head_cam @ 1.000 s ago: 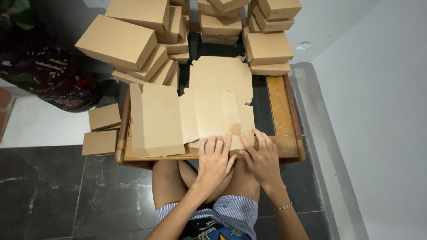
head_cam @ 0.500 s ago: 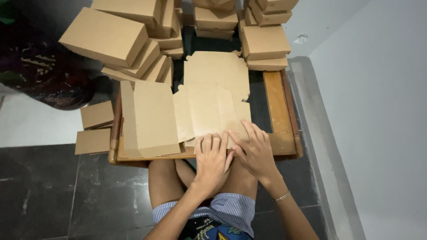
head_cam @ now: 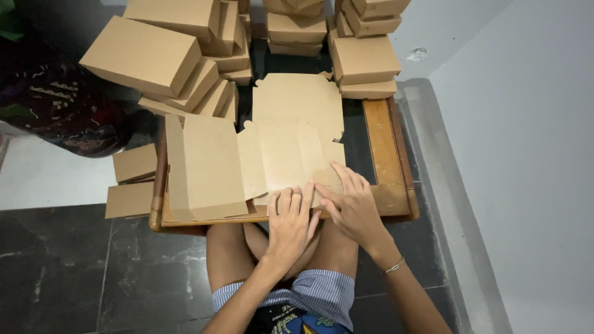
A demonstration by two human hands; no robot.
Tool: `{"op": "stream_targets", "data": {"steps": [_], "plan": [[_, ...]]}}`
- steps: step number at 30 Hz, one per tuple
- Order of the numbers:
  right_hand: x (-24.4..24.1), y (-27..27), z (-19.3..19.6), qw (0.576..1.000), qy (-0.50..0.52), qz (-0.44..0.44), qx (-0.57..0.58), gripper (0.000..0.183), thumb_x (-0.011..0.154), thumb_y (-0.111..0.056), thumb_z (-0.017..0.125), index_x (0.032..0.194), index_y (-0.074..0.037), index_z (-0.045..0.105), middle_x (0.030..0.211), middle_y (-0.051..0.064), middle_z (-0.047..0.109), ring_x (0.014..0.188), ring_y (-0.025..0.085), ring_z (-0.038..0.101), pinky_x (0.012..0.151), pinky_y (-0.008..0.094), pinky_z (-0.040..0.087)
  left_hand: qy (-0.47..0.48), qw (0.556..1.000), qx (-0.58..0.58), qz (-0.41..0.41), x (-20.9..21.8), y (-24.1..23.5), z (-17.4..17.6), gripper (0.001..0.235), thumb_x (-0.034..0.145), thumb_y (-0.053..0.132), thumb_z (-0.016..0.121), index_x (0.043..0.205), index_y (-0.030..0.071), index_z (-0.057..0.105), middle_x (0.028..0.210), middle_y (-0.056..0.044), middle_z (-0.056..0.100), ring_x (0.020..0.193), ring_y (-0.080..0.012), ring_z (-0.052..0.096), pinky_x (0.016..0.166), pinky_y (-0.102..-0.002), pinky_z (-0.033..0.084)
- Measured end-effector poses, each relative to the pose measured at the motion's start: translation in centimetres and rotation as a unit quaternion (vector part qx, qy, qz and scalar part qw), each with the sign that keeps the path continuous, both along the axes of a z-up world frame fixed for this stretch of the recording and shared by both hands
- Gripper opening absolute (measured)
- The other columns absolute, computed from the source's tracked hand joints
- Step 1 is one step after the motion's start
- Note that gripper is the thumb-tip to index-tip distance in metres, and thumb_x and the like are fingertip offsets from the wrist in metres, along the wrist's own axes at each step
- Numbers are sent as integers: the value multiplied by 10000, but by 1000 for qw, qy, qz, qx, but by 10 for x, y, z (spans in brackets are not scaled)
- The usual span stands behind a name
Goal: Assembling cardboard boxes by folding pre-scored sheets and tucking flaps into place.
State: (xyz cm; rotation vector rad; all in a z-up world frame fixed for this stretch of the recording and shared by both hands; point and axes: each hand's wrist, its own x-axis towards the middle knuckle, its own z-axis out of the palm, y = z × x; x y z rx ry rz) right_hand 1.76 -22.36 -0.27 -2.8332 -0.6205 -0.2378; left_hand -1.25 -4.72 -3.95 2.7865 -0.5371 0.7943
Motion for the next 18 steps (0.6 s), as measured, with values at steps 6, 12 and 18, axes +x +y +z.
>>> {"op": "stream_targets", "data": {"steps": [6, 12, 18], "plan": [[-5, 5, 11, 1000, -4, 18, 18, 373, 976, -465, 536, 1289, -338, 694, 1532, 139, 424, 1392, 412, 395, 979, 509, 447, -6, 1000, 1, 12, -1, 0, -1, 662, 900, 452, 657, 1442, 82, 564, 1164, -121, 606, 1193, -288, 541, 1081, -489, 389], [-5, 10, 17, 998, 38, 1, 44, 369, 1000, -462, 495, 1321, -405, 669, 1531, 121, 434, 1379, 421, 387, 1008, 507, 459, 8, 999, -27, 24, 3, 0, -8, 660, 882, 441, 677, 1429, 84, 574, 1137, -79, 605, 1186, -258, 548, 1077, -459, 389], [-8, -6, 17, 996, 21, -21, 89, 325, 1010, -401, 505, 1251, -396, 723, 1500, 106, 505, 1366, 352, 484, 935, 429, 506, -1, 998, -54, 28, 0, -2, 2, 638, 870, 434, 704, 1389, 77, 608, 1089, -77, 604, 1160, -262, 563, 1070, -451, 399]]}}
